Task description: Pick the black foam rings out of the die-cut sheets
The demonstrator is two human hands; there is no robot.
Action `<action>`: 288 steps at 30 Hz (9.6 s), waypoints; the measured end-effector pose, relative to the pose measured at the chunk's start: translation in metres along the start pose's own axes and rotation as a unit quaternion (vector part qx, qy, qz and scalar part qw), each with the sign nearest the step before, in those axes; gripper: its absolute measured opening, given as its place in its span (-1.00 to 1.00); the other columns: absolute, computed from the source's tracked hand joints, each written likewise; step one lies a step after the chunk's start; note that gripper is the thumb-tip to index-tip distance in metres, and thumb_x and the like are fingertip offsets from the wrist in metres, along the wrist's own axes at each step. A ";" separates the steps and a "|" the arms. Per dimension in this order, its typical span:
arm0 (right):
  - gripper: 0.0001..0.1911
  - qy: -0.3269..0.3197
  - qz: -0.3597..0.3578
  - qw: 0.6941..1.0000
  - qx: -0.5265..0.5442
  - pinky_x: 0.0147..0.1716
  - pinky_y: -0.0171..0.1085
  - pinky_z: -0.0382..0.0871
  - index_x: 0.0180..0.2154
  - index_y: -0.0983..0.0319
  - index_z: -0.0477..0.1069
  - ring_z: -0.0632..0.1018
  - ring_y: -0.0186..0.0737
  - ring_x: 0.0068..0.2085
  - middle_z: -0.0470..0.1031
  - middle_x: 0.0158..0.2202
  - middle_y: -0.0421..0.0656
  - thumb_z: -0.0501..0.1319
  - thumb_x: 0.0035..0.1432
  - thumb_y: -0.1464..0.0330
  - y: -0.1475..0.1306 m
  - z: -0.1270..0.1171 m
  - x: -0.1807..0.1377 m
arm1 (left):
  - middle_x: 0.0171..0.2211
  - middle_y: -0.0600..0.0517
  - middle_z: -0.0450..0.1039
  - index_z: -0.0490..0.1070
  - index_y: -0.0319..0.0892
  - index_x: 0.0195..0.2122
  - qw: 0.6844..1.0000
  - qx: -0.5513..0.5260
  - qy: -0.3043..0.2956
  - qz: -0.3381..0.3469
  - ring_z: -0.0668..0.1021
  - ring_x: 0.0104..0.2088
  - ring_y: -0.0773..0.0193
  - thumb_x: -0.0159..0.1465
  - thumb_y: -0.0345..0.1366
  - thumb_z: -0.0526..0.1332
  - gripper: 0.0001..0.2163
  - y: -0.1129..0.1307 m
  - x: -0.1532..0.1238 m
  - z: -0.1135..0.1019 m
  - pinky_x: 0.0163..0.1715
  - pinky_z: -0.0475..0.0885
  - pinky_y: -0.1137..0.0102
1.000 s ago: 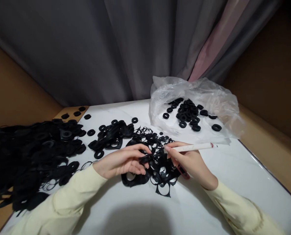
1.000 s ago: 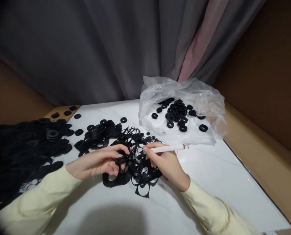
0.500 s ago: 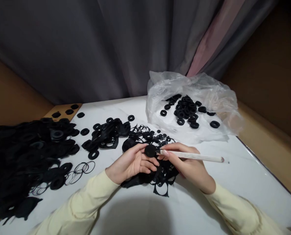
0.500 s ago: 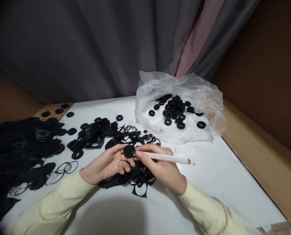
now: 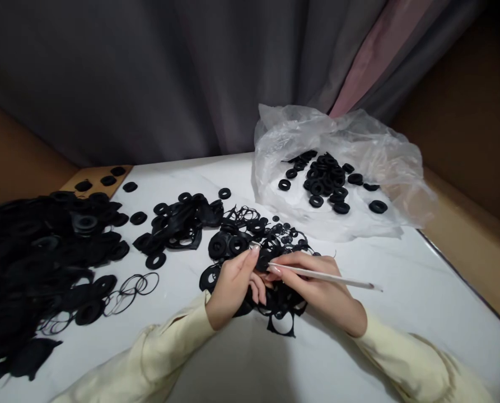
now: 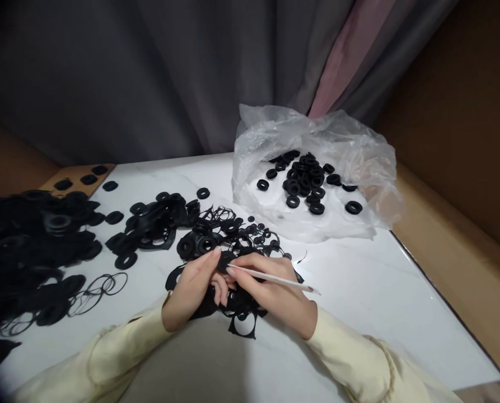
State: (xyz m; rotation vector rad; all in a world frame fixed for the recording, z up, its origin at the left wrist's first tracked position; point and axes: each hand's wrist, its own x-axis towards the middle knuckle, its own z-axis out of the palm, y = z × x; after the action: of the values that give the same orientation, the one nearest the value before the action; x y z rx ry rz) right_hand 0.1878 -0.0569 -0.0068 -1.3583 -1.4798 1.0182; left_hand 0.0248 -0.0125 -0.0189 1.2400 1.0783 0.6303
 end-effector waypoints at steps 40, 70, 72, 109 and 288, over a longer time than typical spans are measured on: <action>-0.73 0.060 -0.381 0.863 -0.326 -0.26 -0.23 0.50 -0.03 0.44 0.33 0.53 -0.12 -0.14 0.40 0.02 0.21 0.09 0.23 0.49 0.035 0.013 -0.005 | -0.65 0.10 0.40 0.26 -0.19 0.07 0.991 0.113 0.016 0.067 0.50 -0.60 0.29 0.35 -0.10 -0.08 -0.61 -0.014 -0.001 -0.001 -0.56 0.40 0.46; -0.73 0.093 -0.400 0.869 -0.277 -0.23 -0.16 0.55 -0.05 0.41 0.33 0.55 -0.05 -0.09 0.44 -0.01 0.23 0.13 0.18 0.54 0.045 0.018 -0.002 | -0.50 0.06 0.40 0.34 -0.17 -0.02 0.995 0.082 -0.049 0.037 0.45 -0.55 0.31 0.32 0.03 -0.07 -0.56 -0.020 0.002 -0.009 -0.54 0.42 0.44; -0.66 0.124 -0.391 0.871 -0.269 -0.23 -0.17 0.55 0.01 0.41 0.30 0.54 -0.05 -0.07 0.44 -0.01 0.23 0.14 0.17 0.57 0.043 0.016 -0.002 | -0.41 0.02 0.44 0.34 -0.17 -0.03 0.993 0.093 -0.047 0.062 0.49 -0.45 0.28 0.33 0.00 -0.08 -0.59 -0.020 0.002 -0.010 -0.46 0.42 0.44; -0.85 0.174 -0.112 0.976 -0.070 -0.40 -0.31 0.44 -0.49 0.21 0.47 0.51 -0.29 -0.38 0.45 -0.40 -0.17 0.22 0.11 0.36 0.003 -0.013 0.011 | -0.35 -0.02 0.45 0.28 -0.19 -0.10 0.992 -0.110 -0.026 0.063 0.50 -0.46 0.33 0.25 -0.25 0.16 -0.77 -0.005 0.001 -0.010 -0.52 0.32 0.50; -0.76 0.045 0.118 0.928 0.349 -0.32 -0.31 0.50 -0.34 0.25 0.47 0.59 -0.28 -0.36 0.58 -0.40 -0.13 0.27 0.08 0.20 0.001 0.009 0.010 | -0.61 0.20 0.22 0.28 -0.16 -0.42 0.986 0.077 0.089 0.115 0.37 -0.60 0.45 0.24 -0.09 0.13 -0.75 0.008 0.008 -0.016 -0.59 0.30 0.57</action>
State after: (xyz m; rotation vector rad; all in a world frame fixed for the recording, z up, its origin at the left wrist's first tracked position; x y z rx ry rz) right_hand 0.1791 -0.0466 -0.0101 -1.0424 -0.7625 1.4395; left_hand 0.0151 0.0033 -0.0132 1.4783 1.1567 0.8592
